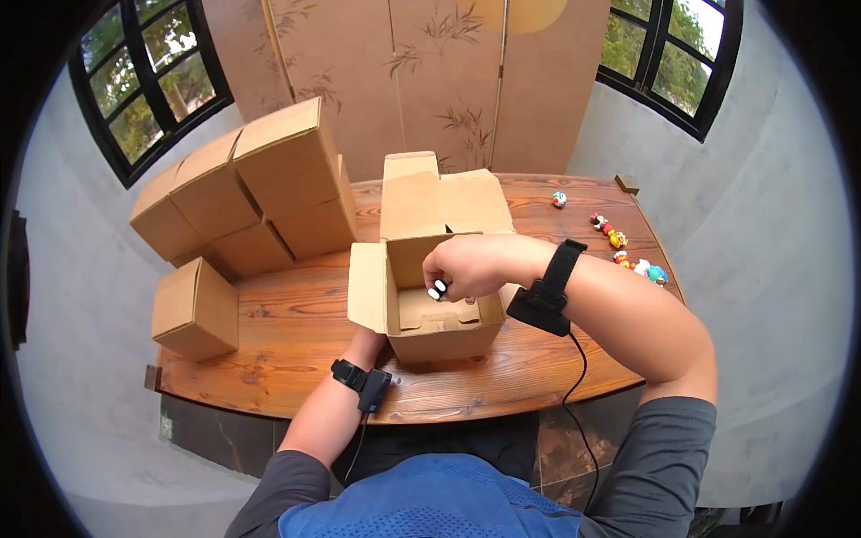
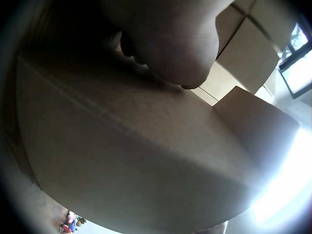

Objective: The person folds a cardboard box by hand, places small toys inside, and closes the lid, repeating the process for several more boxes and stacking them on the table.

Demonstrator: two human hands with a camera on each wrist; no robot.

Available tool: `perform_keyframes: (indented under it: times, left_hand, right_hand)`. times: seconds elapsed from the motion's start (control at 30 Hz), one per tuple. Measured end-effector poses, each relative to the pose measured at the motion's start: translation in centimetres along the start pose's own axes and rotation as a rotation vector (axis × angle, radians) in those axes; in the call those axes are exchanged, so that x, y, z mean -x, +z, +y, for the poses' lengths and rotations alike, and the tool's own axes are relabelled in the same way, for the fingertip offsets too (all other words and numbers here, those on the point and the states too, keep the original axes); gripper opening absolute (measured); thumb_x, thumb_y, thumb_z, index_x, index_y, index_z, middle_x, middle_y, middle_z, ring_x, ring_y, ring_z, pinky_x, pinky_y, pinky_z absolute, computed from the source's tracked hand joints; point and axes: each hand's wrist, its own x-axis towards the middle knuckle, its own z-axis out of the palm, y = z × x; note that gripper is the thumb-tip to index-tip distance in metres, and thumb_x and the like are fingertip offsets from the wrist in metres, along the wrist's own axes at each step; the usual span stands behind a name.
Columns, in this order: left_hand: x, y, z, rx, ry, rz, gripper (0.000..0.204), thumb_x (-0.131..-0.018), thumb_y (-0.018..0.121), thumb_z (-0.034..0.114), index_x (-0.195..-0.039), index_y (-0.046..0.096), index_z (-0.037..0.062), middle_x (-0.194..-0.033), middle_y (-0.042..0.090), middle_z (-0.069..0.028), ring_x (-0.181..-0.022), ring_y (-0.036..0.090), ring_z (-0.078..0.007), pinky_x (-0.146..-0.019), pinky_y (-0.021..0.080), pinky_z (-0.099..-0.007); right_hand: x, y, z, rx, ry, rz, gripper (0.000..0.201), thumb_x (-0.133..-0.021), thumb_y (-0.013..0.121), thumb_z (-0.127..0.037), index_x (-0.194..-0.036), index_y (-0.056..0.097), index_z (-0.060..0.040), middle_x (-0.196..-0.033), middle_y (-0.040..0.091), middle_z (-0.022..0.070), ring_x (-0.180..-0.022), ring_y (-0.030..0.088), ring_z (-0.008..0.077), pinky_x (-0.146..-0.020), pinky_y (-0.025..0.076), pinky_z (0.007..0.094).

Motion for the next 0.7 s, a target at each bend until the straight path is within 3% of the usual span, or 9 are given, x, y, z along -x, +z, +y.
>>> perform_keyframes:
  times: [0.2, 0.27, 0.37, 0.4, 0.47, 0.57, 0.7]
  left_hand:
    - [0.2, 0.0, 0.0, 0.247, -0.168, -0.01, 0.047, -0.102, 0.057, 0.024, -0.143, 0.047, 0.004, -0.139, 0.056, -0.0105, -0.126, 0.054, -0.021, -0.104, 0.046, -0.0337]
    - [0.3, 0.0, 0.6, 0.17, -0.11, -0.025, 0.044, -0.106, 0.049, 0.03, -0.142, 0.048, 0.0055, -0.137, 0.056, -0.0085, -0.123, 0.056, -0.0176, -0.1, 0.051, -0.0348]
    - [0.2, -0.1, -0.5, 0.08, -0.032, 0.005, 0.044, -0.105, 0.05, 0.03, -0.141, 0.048, 0.0049, -0.136, 0.057, -0.0095, -0.119, 0.059, -0.0183, -0.097, 0.053, -0.0347]
    - [0.2, -0.2, -0.9, 0.08, -0.034, 0.008, 0.044, -0.105, 0.05, 0.03, -0.141, 0.048, 0.0049, -0.136, 0.057, -0.0095, -0.119, 0.059, -0.0183, -0.097, 0.053, -0.0347]
    - [0.3, -0.4, -1.0, 0.139, -0.027, -0.039, 0.046, -0.106, 0.048, 0.033, -0.141, 0.047, 0.0042, -0.136, 0.056, -0.0121, -0.122, 0.057, -0.0202, -0.101, 0.05, -0.0365]
    - [0.3, -0.3, -0.8, 0.224, -0.022, -0.038, 0.048, -0.105, 0.049, 0.034, -0.141, 0.045, 0.0027, -0.136, 0.055, -0.013, -0.122, 0.055, -0.0205, -0.102, 0.049, -0.0363]
    - [0.4, -0.4, 0.2, 0.387, -0.007, -0.04, 0.053, -0.104, 0.05, 0.035, -0.142, 0.041, -0.0002, -0.135, 0.053, -0.0149, -0.123, 0.053, -0.0212, -0.103, 0.045, -0.0359]
  right_hand:
    - [-1.0, 0.5, 0.7, 0.192, 0.022, -0.134, 0.035, -0.085, 0.069, -0.016, -0.118, 0.065, -0.0054, -0.104, 0.072, 0.0126, -0.101, 0.068, 0.0273, -0.087, 0.052, 0.037]
    - [-1.0, 0.9, 1.2, 0.155, -0.056, -0.017, 0.04, -0.084, 0.07, -0.019, -0.12, 0.064, -0.0051, -0.114, 0.068, 0.016, -0.111, 0.064, 0.0304, -0.094, 0.051, 0.0395]
    - [0.4, 0.3, 0.8, 0.126, 0.01, 0.14, 0.043, -0.083, 0.071, -0.021, -0.121, 0.063, -0.0034, -0.119, 0.066, 0.0168, -0.116, 0.061, 0.0321, -0.099, 0.048, 0.0407]
    - [0.5, 0.3, 1.4, 0.127, 0.008, 0.138, 0.043, -0.083, 0.071, -0.021, -0.121, 0.063, -0.0034, -0.119, 0.066, 0.0168, -0.116, 0.061, 0.0321, -0.099, 0.048, 0.0407]
    - [0.9, 0.2, 3.5, 0.148, -0.014, 0.328, 0.044, -0.083, 0.072, -0.023, -0.121, 0.062, -0.0017, -0.124, 0.063, 0.0173, -0.12, 0.058, 0.0331, -0.102, 0.047, 0.0406]
    - [1.9, -0.2, 5.9, 0.253, 0.016, 0.457, 0.048, -0.083, 0.072, -0.026, -0.122, 0.061, -0.0013, -0.131, 0.059, 0.0191, -0.125, 0.054, 0.0341, -0.106, 0.044, 0.04]
    - [3.2, -0.2, 7.4, 0.073, 0.26, 0.476, 0.062, -0.084, 0.073, -0.031, -0.133, 0.053, 0.0016, -0.136, 0.056, 0.0236, -0.128, 0.053, 0.0342, -0.108, 0.042, 0.0398]
